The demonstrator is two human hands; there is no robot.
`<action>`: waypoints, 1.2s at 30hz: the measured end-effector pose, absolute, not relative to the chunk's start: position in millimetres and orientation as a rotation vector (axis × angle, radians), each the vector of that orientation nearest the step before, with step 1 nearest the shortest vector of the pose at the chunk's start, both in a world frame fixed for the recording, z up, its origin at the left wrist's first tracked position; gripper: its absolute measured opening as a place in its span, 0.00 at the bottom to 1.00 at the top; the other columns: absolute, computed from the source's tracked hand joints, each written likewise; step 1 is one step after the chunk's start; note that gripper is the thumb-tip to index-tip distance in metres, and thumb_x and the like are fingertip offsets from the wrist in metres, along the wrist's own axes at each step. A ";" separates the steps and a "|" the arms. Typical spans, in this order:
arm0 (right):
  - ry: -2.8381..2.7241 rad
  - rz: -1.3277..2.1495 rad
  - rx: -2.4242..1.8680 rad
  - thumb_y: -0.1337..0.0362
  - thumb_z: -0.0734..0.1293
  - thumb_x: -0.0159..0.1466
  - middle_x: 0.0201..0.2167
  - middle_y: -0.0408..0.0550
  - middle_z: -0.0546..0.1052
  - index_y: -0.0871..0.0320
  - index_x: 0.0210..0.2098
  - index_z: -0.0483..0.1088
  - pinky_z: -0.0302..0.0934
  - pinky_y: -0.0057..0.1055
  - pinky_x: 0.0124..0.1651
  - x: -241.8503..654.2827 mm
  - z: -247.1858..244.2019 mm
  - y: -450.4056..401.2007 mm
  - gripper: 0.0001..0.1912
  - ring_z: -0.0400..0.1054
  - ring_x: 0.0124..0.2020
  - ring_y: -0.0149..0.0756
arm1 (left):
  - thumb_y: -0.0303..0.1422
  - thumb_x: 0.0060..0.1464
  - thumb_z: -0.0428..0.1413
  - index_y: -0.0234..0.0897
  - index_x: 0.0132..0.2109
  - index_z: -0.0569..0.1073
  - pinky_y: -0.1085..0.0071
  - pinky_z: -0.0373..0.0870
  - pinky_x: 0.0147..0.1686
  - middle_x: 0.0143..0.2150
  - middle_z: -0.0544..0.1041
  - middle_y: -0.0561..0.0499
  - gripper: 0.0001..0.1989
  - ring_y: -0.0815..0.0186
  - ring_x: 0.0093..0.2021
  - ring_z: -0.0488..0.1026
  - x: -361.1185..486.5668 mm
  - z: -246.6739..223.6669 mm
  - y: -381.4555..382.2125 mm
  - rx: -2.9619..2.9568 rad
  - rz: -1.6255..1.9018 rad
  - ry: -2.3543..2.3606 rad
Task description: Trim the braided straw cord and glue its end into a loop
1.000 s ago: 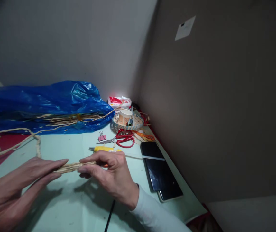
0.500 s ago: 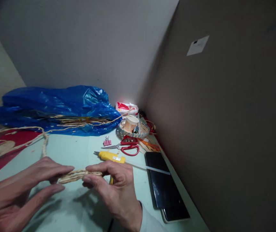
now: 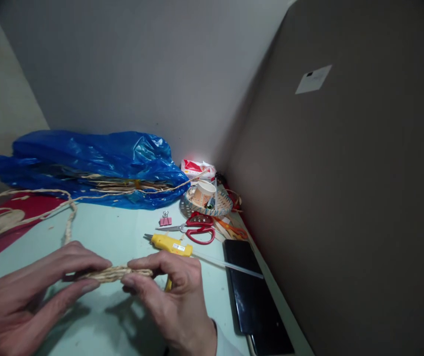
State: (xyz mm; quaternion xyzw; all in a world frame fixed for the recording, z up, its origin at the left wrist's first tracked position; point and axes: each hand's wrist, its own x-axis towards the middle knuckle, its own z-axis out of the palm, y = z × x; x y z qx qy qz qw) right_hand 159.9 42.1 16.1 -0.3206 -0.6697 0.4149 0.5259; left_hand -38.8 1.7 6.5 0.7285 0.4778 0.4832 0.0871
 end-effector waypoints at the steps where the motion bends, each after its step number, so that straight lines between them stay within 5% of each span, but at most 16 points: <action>1: -1.606 1.016 -0.760 0.64 0.76 0.59 0.23 0.46 0.82 0.57 0.32 0.82 0.68 0.26 0.27 160.1 16.9 43.7 0.03 0.76 0.22 0.34 | 0.33 0.61 0.56 0.52 0.45 0.74 0.82 0.67 0.45 0.38 0.79 0.63 0.07 0.72 0.39 0.76 -38.3 4.6 0.7 2.102 1.414 1.459; 5: -1.629 1.120 -0.694 0.63 0.77 0.58 0.25 0.47 0.83 0.57 0.34 0.82 0.68 0.23 0.31 157.8 18.6 47.9 0.05 0.75 0.25 0.32 | 0.42 0.61 0.55 0.57 0.47 0.76 0.87 0.66 0.46 0.43 0.81 0.65 0.08 0.73 0.43 0.78 -35.3 -2.3 -1.4 1.868 1.291 1.480; 13: -1.492 1.413 -0.631 0.67 0.77 0.56 0.30 0.42 0.82 0.56 0.35 0.82 0.66 0.18 0.36 153.0 16.4 43.5 0.07 0.74 0.30 0.27 | 0.52 0.48 0.62 0.47 0.33 0.78 0.79 0.70 0.32 0.31 0.78 0.57 0.15 0.66 0.34 0.74 -26.3 16.1 0.1 1.189 1.107 1.370; 27: -1.431 1.611 -0.749 0.60 0.80 0.51 0.28 0.39 0.73 0.59 0.42 0.69 0.59 0.27 0.37 149.7 12.2 42.3 0.24 0.64 0.30 0.28 | 0.53 0.45 0.64 0.45 0.36 0.79 0.75 0.69 0.32 0.32 0.79 0.54 0.18 0.63 0.34 0.73 -23.0 13.9 0.8 1.074 1.118 1.346; 32: -1.327 1.821 -0.548 0.60 0.76 0.57 0.27 0.37 0.71 0.56 0.48 0.67 0.61 0.25 0.31 152.9 8.4 44.5 0.23 0.65 0.26 0.27 | 0.51 0.49 0.61 0.45 0.33 0.77 0.77 0.69 0.31 0.29 0.79 0.56 0.15 0.64 0.31 0.74 -22.9 12.0 1.6 1.301 1.154 1.440; 36: -1.221 1.912 -0.399 0.64 0.71 0.63 0.29 0.42 0.74 0.60 0.45 0.72 0.65 0.27 0.35 155.1 6.4 46.4 0.12 0.67 0.27 0.26 | 0.51 0.51 0.56 0.45 0.31 0.74 0.75 0.66 0.29 0.26 0.76 0.56 0.16 0.64 0.28 0.72 -20.6 13.1 0.5 1.393 1.135 1.601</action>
